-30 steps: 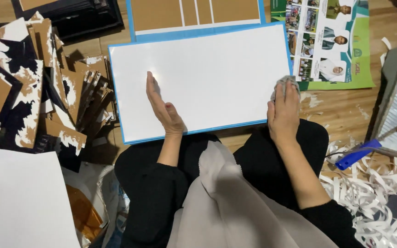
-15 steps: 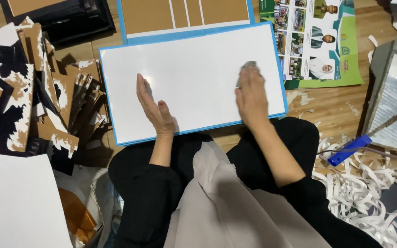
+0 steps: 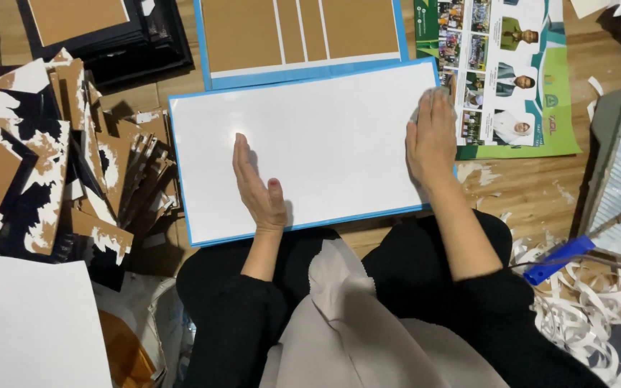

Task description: Assembling folders by applying glue with a roller, placing paper inserts, smoothing them with a cloth, and trimming edges.

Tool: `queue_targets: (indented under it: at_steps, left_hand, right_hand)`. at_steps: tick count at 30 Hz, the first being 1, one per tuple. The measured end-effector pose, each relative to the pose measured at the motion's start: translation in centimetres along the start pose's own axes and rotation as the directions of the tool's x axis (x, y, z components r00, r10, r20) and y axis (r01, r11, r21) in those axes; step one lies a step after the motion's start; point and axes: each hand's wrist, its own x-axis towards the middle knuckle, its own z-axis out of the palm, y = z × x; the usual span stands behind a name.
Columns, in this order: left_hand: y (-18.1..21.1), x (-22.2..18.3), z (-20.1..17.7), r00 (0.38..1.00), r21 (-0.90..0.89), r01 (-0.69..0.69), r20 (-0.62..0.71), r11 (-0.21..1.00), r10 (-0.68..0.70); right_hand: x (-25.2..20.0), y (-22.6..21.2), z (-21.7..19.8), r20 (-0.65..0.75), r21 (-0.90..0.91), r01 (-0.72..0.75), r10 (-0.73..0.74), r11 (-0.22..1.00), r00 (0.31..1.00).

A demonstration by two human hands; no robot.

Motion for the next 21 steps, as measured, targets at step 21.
queue_targets:
  at_steps: [21]
  left_hand:
    - [-0.2, -0.5, -2.9, 0.966, 0.065, -0.058, -0.248, 0.996, 0.073]
  right_hand:
    - [5.2, -28.9, 9.6, -0.184, 0.399, 0.7, -0.696, 0.592, 0.694]
